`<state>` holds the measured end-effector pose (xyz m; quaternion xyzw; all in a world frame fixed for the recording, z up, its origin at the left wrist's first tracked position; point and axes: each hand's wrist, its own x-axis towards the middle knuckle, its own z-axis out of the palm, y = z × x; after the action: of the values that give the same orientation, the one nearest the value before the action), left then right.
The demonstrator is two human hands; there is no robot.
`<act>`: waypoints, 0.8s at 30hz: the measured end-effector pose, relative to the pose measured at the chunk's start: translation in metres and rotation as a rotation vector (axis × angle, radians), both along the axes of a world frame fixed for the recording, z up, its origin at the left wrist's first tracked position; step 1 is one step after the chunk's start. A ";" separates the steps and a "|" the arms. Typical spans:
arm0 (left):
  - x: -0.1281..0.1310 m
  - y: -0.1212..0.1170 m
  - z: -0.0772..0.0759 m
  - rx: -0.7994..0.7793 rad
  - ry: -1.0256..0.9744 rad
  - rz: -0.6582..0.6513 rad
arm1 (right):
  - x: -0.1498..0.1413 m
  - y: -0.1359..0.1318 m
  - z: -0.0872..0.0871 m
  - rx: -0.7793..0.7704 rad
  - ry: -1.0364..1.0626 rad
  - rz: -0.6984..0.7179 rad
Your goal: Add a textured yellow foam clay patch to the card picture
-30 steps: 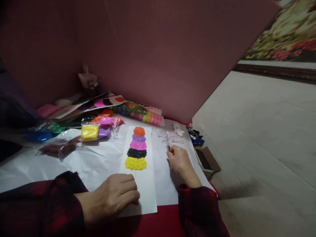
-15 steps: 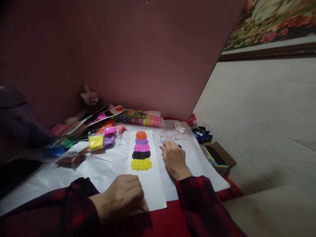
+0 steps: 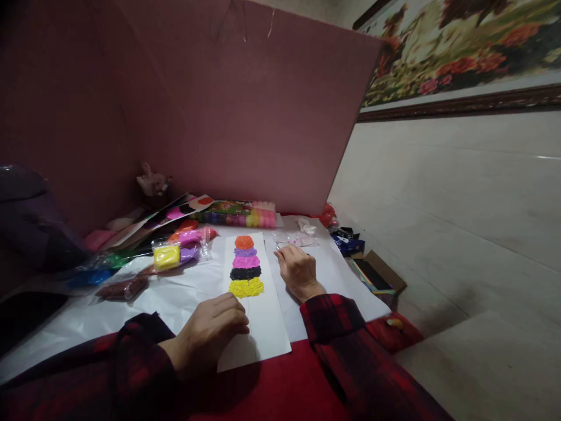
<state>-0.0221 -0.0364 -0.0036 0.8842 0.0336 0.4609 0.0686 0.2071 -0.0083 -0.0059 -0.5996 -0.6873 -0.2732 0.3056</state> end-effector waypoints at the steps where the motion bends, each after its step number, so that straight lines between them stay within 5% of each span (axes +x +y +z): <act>1: 0.000 0.000 0.001 0.001 0.005 0.019 | 0.000 0.001 -0.001 0.007 -0.006 0.011; 7: -0.002 0.001 0.001 -0.006 -0.019 0.099 | -0.001 0.000 -0.001 0.040 -0.025 0.071; 24: -0.017 0.017 0.005 -0.632 -0.244 0.332 | -0.002 -0.008 0.002 0.127 0.048 0.227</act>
<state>-0.0387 -0.0197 0.0018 0.7405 0.3087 0.5345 0.2659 0.2055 -0.0159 -0.0036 -0.5038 -0.7246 -0.2655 0.3883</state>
